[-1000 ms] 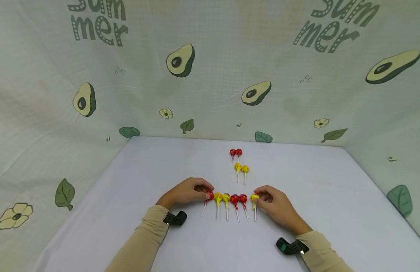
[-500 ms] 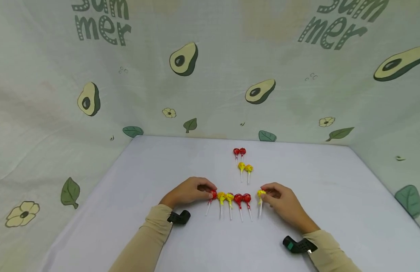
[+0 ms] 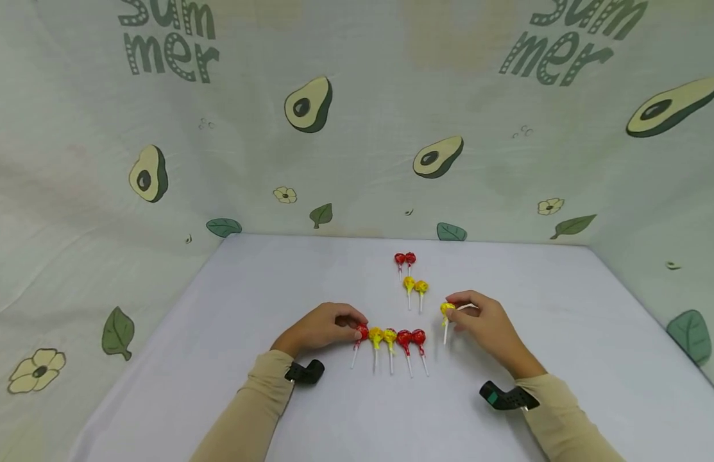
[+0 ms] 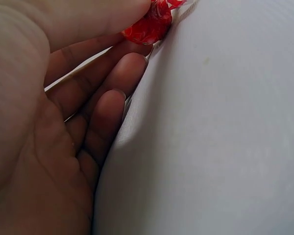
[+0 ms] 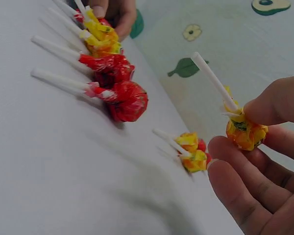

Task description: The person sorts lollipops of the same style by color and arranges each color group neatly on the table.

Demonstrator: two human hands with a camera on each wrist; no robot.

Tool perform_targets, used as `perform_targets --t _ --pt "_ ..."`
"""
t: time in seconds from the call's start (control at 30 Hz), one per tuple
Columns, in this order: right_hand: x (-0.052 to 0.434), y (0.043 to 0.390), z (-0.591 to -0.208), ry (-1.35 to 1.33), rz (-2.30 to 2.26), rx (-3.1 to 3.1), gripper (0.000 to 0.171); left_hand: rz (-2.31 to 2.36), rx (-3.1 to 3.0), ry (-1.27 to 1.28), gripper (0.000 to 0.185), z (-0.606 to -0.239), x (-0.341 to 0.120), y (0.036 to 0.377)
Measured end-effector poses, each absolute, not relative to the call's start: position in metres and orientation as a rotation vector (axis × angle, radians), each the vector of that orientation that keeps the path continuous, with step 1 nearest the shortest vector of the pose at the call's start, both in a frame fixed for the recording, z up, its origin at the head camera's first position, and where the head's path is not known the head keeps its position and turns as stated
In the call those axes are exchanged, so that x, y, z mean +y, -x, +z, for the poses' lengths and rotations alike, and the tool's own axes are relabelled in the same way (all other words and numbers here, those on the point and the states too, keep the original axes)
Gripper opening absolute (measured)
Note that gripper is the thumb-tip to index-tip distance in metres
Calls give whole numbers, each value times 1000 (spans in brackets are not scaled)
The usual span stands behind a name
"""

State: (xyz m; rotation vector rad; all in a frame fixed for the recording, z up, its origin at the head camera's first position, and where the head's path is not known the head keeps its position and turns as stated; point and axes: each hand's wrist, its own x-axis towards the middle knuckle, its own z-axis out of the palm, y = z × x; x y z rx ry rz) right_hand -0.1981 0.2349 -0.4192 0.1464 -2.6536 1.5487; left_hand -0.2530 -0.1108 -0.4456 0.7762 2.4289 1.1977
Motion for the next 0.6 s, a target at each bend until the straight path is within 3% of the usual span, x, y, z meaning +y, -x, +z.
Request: perform_targets --t 0.6 --pt "235 233 -412 -108 1654 -2575 39 1187 2431 -817 22 -444 -111 252"
